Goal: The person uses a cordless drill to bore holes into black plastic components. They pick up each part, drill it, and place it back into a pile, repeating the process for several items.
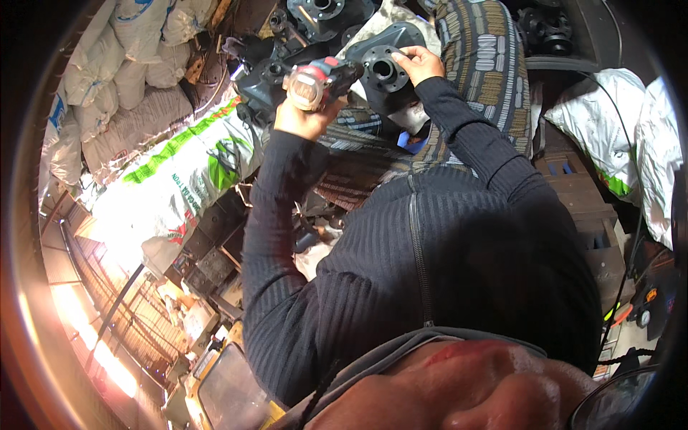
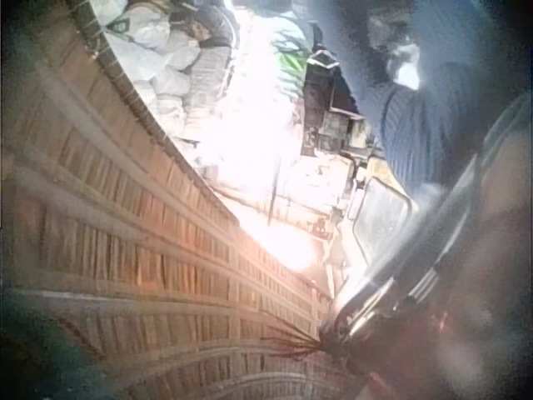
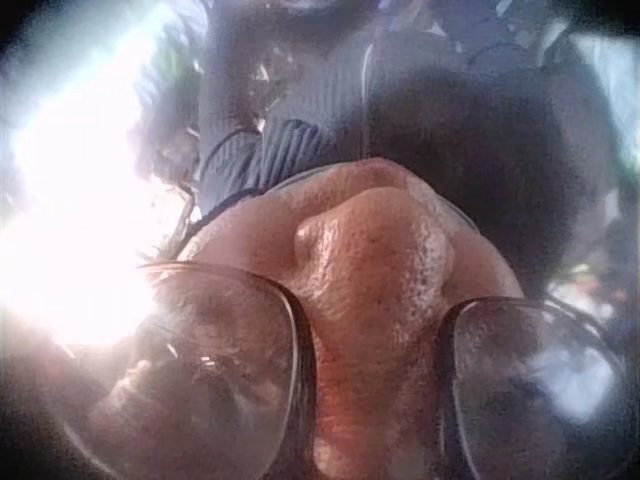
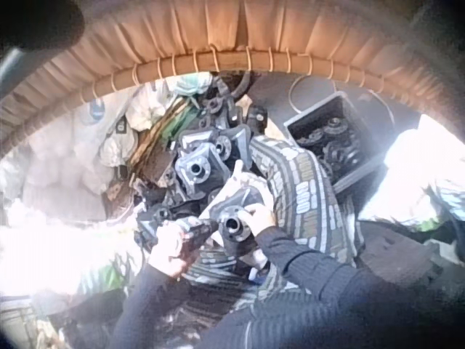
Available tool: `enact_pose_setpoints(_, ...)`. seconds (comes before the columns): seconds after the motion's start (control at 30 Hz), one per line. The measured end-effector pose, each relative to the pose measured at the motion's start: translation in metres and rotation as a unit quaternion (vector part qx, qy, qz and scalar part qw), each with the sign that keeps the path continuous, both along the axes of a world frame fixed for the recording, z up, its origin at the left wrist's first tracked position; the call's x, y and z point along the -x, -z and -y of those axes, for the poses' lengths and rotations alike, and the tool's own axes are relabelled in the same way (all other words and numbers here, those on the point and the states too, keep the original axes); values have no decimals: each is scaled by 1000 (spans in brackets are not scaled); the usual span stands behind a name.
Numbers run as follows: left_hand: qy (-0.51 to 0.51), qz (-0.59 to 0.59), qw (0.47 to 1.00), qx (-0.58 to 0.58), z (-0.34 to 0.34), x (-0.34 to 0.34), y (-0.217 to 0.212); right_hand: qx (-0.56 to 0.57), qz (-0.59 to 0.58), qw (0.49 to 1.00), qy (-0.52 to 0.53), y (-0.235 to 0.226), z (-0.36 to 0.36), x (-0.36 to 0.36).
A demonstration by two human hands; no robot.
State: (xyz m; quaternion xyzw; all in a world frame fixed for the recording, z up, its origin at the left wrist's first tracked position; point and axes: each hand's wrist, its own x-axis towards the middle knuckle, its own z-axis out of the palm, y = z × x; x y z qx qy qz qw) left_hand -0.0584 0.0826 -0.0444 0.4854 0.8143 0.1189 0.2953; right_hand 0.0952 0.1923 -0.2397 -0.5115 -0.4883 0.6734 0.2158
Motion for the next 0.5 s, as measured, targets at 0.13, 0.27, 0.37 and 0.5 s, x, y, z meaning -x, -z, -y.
enact_pose_setpoints(0.13,33,-25,990,-132,24,-23,-13,270,-212,936,79,-18,-12,-23)
enact_pose_setpoints(0.27,-78,100,988,-89,56,-50,-31,379,-426,821,30,-37,-10,-40)
enact_pose_setpoints(0.37,-57,77,991,-97,64,-61,-38,380,-458,803,-27,-44,-3,-37)
enact_pose_setpoints(0.5,11,33,991,-128,70,-65,-42,424,-499,755,-24,-45,9,-33)
